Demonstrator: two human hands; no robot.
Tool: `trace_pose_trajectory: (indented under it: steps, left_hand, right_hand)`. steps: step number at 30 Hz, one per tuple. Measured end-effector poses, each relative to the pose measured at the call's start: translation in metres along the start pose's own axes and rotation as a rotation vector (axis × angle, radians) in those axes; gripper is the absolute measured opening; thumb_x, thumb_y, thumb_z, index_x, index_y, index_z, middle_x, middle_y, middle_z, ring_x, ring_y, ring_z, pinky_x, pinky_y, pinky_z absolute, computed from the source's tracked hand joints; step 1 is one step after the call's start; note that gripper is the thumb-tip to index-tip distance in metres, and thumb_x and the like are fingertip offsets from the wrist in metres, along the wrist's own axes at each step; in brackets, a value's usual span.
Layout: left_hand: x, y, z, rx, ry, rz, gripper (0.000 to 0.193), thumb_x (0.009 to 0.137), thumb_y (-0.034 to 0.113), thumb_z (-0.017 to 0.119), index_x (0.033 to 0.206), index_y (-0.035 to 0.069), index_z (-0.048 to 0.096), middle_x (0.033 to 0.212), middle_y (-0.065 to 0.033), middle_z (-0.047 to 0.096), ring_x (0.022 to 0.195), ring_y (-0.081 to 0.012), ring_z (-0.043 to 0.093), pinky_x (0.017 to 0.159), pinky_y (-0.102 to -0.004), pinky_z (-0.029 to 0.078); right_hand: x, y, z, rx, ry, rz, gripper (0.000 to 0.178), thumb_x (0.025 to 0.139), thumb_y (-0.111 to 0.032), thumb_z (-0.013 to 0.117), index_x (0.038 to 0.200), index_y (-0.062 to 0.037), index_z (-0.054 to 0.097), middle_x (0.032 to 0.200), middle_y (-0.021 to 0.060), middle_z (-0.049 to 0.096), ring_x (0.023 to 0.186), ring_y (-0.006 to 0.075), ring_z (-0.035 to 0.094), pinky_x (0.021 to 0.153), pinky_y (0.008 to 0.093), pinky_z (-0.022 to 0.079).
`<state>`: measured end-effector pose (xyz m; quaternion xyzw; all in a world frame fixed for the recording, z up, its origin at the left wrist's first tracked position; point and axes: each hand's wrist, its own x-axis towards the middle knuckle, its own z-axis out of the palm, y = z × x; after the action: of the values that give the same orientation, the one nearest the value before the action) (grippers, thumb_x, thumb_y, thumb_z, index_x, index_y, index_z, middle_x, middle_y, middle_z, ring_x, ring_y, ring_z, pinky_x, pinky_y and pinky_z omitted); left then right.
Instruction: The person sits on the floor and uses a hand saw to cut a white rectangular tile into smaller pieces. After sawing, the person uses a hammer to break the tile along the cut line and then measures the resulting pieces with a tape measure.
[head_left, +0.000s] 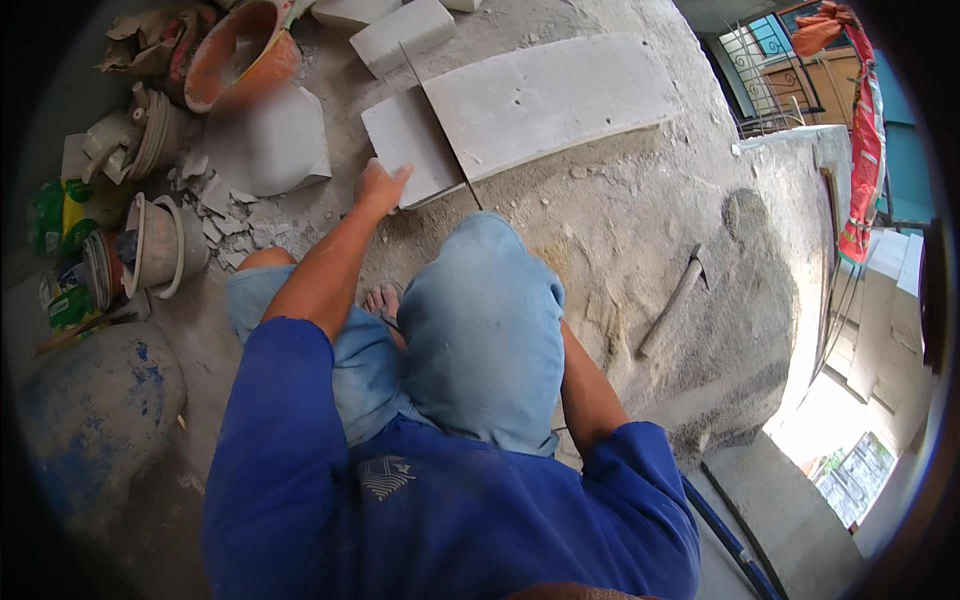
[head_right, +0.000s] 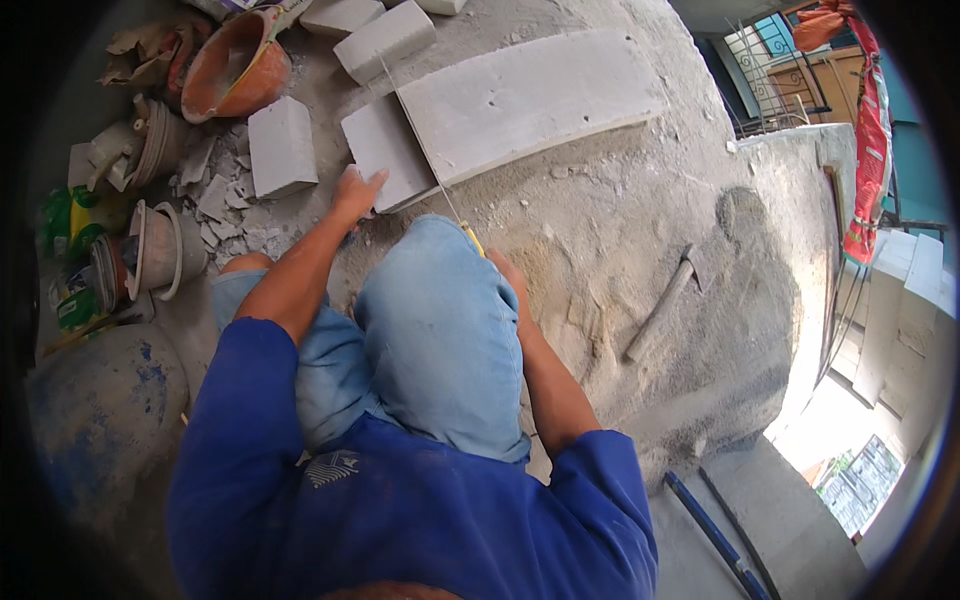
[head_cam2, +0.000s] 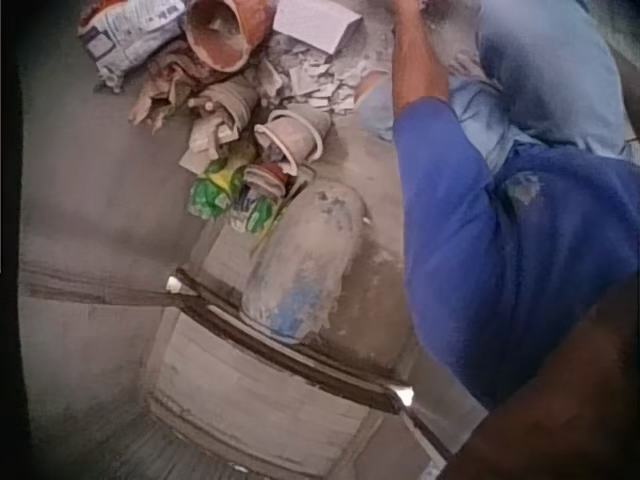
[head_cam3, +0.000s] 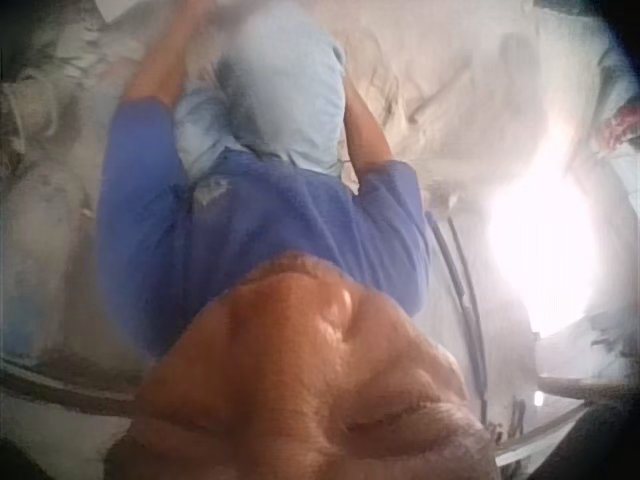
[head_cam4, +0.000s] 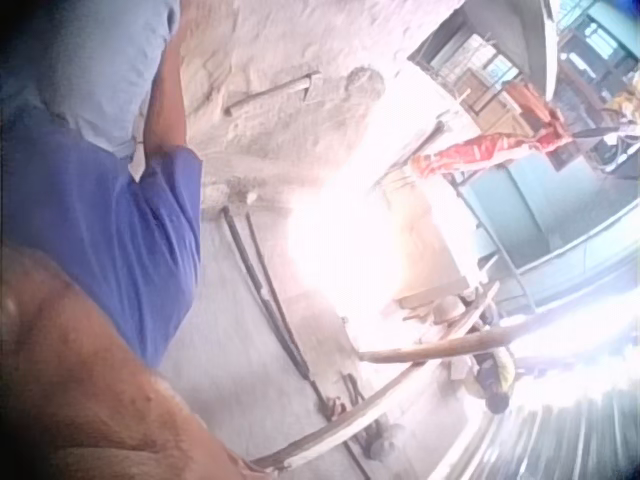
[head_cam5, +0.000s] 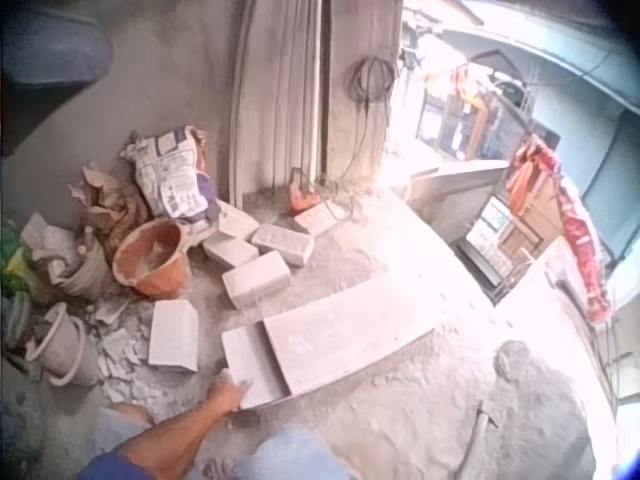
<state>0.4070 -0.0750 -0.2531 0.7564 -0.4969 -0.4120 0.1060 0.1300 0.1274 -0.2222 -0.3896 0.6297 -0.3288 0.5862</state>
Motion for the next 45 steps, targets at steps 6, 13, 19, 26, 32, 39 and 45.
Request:
trace_pose_trajectory:
  steps: [6,13,19,26,32,39,45]
  left_hand:
    - [-0.01,-0.008,0.01,-0.096,0.015,0.009,0.062,0.088,0.043,0.077,0.111,-0.009,0.054,0.095,-0.0213,0.072,0.066,-0.0304,0.073,0.054,-0.0402,0.059]
    - [0.02,-0.009,0.003,-0.003,0.024,0.102,0.06,0.088,0.045,0.077,0.108,-0.007,0.054,0.091,-0.0203,0.072,0.062,-0.0305,0.072,0.056,-0.0404,0.058]
    - [-0.007,-0.017,0.007,-0.082,0.012,0.052,0.063,0.088,0.045,0.077,0.11,-0.01,0.053,0.091,-0.0244,0.071,0.062,-0.0305,0.072,0.055,-0.0406,0.057]
    - [0.007,-0.018,0.012,0.065,0.032,0.1,0.062,0.088,0.043,0.077,0.111,-0.009,0.054,0.092,-0.0236,0.072,0.065,-0.0317,0.072,0.06,-0.0418,0.058]
    - [-0.002,-0.03,0.011,-0.016,0.009,0.042,0.067,0.087,0.048,0.076,0.114,-0.008,0.055,0.107,-0.0304,0.071,0.101,-0.045,0.07,0.089,-0.0479,0.055]
    - [-0.001,-0.007,0.004,0.073,0.028,0.107,0.066,0.087,0.048,0.076,0.116,-0.008,0.054,0.111,-0.0295,0.07,0.097,-0.0437,0.071,0.083,-0.0477,0.057]
    - [-0.008,-0.006,0.004,-0.114,-0.059,-0.002,0.061,0.086,0.038,0.081,0.117,-0.006,0.052,0.109,-0.0253,0.069,0.085,-0.0312,0.074,0.053,-0.0389,0.062]
  right_hand:
    - [-0.128,0.036,-0.043,-0.169,0.068,0.113,0.038,0.093,-0.024,0.069,0.125,-0.0041,0.066,0.109,0.0173,0.069,0.104,0.0156,0.064,0.092,0.0339,0.05]
    - [0.047,0.067,-0.015,0.005,-0.143,0.067,0.033,0.092,-0.028,0.071,0.116,-0.0045,0.068,0.11,0.0112,0.071,0.105,0.0112,0.061,0.09,0.0311,0.05]
    - [-0.088,-0.006,-0.018,-0.013,0.114,0.119,0.03,0.09,-0.03,0.073,0.099,-0.0027,0.065,0.1,0.0108,0.072,0.095,0.0164,0.065,0.082,0.0354,0.051]
    - [0.022,-0.086,-0.001,-0.335,0.069,-0.108,0.035,0.086,-0.028,0.074,0.098,0.0019,0.062,0.091,0.0224,0.068,0.087,0.0337,0.068,0.076,0.0412,0.051]
    - [-0.057,-0.041,-0.024,-0.295,0.074,-0.031,0.031,0.087,-0.024,0.075,0.105,-0.0003,0.067,0.092,0.0212,0.071,0.087,0.0314,0.071,0.078,0.0412,0.052]
    - [0.002,-0.041,0.005,-0.117,0.11,0.117,0.026,0.088,-0.021,0.07,0.103,0.0002,0.068,0.093,0.0173,0.072,0.081,0.0248,0.062,0.077,0.0358,0.049]
    - [-0.035,0.0,-0.007,-0.248,0.178,-0.096,0.024,0.089,-0.022,0.071,0.096,-0.0002,0.064,0.088,0.0187,0.068,0.082,0.0314,0.066,0.075,0.0413,0.05]
